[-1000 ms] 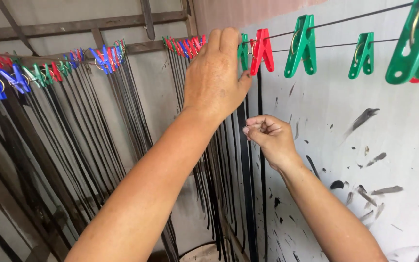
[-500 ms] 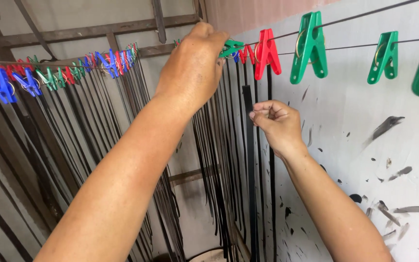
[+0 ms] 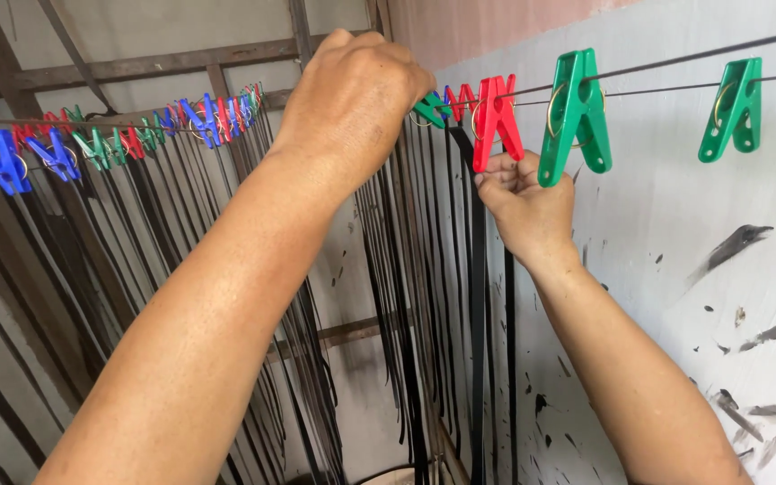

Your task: Applying edge finish to leather straps using a roller machine and hanging them to dry with clothespins.

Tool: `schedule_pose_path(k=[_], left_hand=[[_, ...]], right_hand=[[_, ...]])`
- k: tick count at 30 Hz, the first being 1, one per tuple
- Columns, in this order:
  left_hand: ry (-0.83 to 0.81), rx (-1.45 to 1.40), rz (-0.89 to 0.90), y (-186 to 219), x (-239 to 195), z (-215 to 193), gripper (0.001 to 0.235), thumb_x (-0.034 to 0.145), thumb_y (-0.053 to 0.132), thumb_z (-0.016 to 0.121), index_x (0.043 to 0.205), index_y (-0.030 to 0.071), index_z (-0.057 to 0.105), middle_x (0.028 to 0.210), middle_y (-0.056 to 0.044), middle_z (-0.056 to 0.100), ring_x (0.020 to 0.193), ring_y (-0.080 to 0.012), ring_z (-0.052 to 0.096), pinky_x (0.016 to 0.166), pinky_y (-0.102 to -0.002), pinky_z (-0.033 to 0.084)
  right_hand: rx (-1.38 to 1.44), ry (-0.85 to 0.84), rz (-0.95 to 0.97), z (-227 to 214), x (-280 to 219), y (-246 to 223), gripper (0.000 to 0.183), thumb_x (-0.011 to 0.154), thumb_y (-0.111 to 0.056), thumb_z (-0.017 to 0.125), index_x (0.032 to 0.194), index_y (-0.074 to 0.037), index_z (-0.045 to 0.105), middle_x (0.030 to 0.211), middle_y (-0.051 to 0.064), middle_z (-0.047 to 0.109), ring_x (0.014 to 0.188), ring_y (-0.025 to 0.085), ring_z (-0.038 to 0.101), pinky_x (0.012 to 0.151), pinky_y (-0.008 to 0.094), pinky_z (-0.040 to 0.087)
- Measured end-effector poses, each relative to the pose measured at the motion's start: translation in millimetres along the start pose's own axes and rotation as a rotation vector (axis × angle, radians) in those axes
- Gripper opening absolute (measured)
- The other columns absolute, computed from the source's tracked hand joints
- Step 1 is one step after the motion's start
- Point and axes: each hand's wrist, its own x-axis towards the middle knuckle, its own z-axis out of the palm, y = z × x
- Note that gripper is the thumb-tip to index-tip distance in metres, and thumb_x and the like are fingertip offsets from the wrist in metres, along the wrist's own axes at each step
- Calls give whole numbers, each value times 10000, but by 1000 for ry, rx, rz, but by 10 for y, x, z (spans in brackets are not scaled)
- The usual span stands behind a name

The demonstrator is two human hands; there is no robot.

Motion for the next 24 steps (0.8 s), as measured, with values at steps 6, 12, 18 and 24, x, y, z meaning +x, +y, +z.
schedule_pose_path(k=[6,12,18,24], left_hand=[[-41,70,13,35,30,-53,363,585,-116,770,671,212,639,650,71,579,719,-214,562,709,-370,435],[-59,90,11,49,31,-80,384,622,-143,777,685,215,653,640,72,579,711,-205,554,689,-366,421],[-63,101,12,55,29,-94,367,614,-112,807,701,219,676,651,73,594,729,-212,561,701,-371,425],[-64,103,7,65,14,-75,334,621,-70,819,700,224,682,686,72,613,755,-213,573,726,-370,429]], right_hand=[[-196,6,-122,11,-12,-199,150,843,-30,629,901,-133,722,769,-62,647,695,33,564,692,197,494],[-171,5,-241,75,-35,-253,154,830,21,623,887,-109,683,759,-47,607,702,47,539,663,199,471],[-169,-8,-255,89,-38,-245,154,839,21,650,896,-114,697,799,-35,656,733,58,591,686,205,508],[-232,-7,-360,89,-68,-269,110,872,16,681,896,-90,699,787,-12,652,726,80,585,675,233,496]])
